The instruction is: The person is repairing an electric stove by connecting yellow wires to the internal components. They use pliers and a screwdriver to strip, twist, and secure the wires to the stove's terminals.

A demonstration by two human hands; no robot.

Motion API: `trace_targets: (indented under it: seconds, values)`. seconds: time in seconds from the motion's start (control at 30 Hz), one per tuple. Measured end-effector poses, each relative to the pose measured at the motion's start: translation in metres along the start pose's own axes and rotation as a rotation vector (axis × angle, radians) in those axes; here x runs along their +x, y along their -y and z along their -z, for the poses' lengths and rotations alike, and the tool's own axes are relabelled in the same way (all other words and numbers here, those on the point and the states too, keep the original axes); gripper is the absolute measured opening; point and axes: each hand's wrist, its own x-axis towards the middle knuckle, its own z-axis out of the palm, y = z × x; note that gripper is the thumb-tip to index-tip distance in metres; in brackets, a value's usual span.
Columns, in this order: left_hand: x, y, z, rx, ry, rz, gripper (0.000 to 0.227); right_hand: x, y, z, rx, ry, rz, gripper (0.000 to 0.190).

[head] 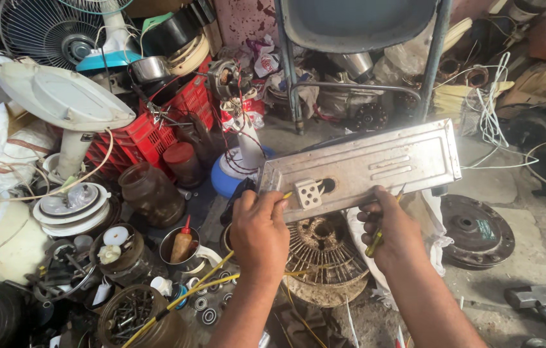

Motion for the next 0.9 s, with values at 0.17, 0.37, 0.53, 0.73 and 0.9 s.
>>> trace_targets:
  seconds: [0.17,0.37,0.53,0.73,0.9]
  values:
    - [0.001,0.0,-0.001,0.0,0.023,0.004,0.01,0.0,0.0,0.002,-0.006,0.001,0.015,0.035]
    - [0.005,-0.004,-0.001,-0.091,0.1,0.154,0.006,-0.001,0.001,0.002,-0.018,-0.001,0.011,0.035]
    - [-0.001,-0.009,-0.004,-0.064,0.123,0.252,0.007,-0.002,0.001,0.003,-0.017,-0.014,-0.012,0.034]
    - [-0.004,-0.009,-0.008,-0.061,0.061,0.296,0.007,-0.003,0.002,0.002,-0.042,0.013,-0.017,0.034]
    - [-0.009,-0.011,-0.01,-0.022,-0.007,0.207,0.006,-0.003,0.0,0.004,-0.053,0.016,-0.005,0.034]
